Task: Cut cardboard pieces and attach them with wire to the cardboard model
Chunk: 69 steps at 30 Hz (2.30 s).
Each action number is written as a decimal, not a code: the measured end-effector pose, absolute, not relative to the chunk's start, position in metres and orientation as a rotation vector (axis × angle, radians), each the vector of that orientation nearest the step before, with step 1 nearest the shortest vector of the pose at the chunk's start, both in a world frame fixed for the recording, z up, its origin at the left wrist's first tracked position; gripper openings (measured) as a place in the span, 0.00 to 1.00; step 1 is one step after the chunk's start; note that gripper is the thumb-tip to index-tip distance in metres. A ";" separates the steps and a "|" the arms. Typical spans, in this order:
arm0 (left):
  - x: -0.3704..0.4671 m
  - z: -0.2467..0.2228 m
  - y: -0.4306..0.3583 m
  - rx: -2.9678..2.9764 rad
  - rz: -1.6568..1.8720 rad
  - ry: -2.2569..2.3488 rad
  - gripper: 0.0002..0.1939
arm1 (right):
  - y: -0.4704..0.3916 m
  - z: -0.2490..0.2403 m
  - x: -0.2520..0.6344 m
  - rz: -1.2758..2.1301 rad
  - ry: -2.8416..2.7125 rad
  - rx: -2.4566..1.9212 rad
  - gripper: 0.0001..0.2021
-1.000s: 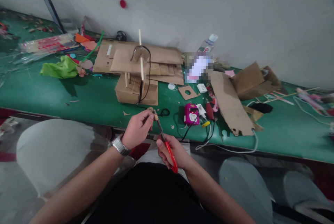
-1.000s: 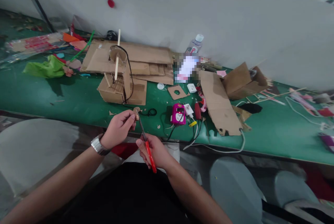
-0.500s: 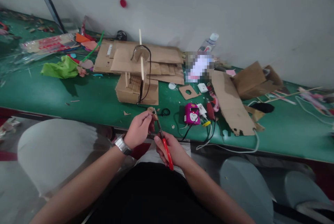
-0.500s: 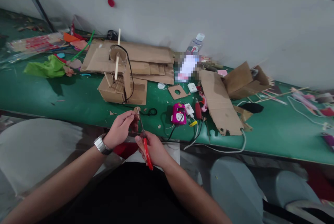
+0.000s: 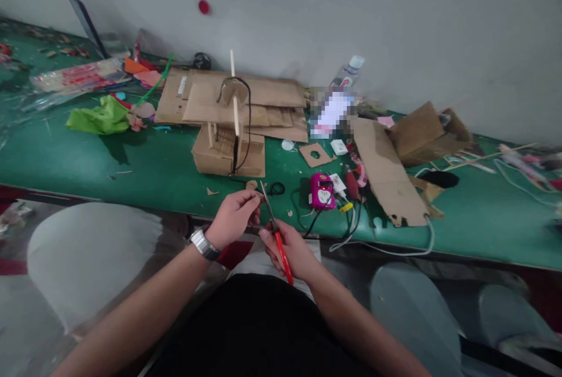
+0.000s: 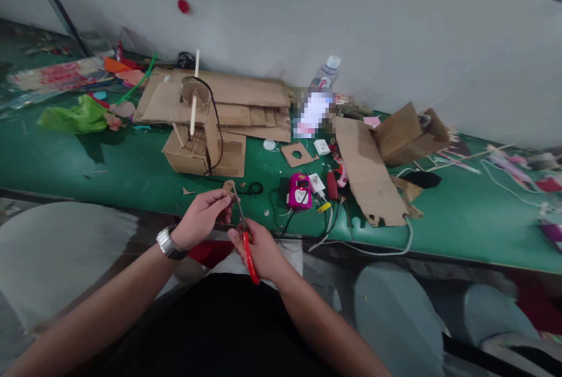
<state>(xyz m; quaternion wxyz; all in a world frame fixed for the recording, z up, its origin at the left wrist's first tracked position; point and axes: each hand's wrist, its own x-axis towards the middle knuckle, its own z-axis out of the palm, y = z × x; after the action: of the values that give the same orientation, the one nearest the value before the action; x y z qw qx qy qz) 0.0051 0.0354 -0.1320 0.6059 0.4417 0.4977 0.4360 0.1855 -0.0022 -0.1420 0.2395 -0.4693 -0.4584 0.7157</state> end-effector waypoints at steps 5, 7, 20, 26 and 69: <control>0.003 -0.131 0.038 0.930 1.107 1.123 0.18 | -0.002 -0.145 0.188 1.949 -1.190 -1.240 0.25; 0.002 -0.134 0.038 0.941 1.144 1.141 0.18 | -0.003 -0.148 0.189 1.905 -1.213 -1.239 0.25; 0.009 -0.131 0.035 0.913 1.177 1.133 0.16 | -0.005 -0.145 0.178 2.014 -0.999 -1.138 0.25; 0.007 -0.129 0.030 1.306 1.042 1.171 0.09 | 0.008 -0.138 0.175 1.769 -0.831 -1.127 0.27; 0.000 -0.120 0.031 1.163 1.248 1.285 0.11 | -0.016 -0.142 0.172 1.956 -1.068 -1.138 0.22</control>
<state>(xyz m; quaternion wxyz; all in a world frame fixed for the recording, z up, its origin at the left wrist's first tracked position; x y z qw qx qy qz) -0.0003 0.0313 -0.1199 0.4820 0.4771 0.5271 0.5120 0.1722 -0.0161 -0.1424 0.3144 -0.4317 -0.4051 0.7421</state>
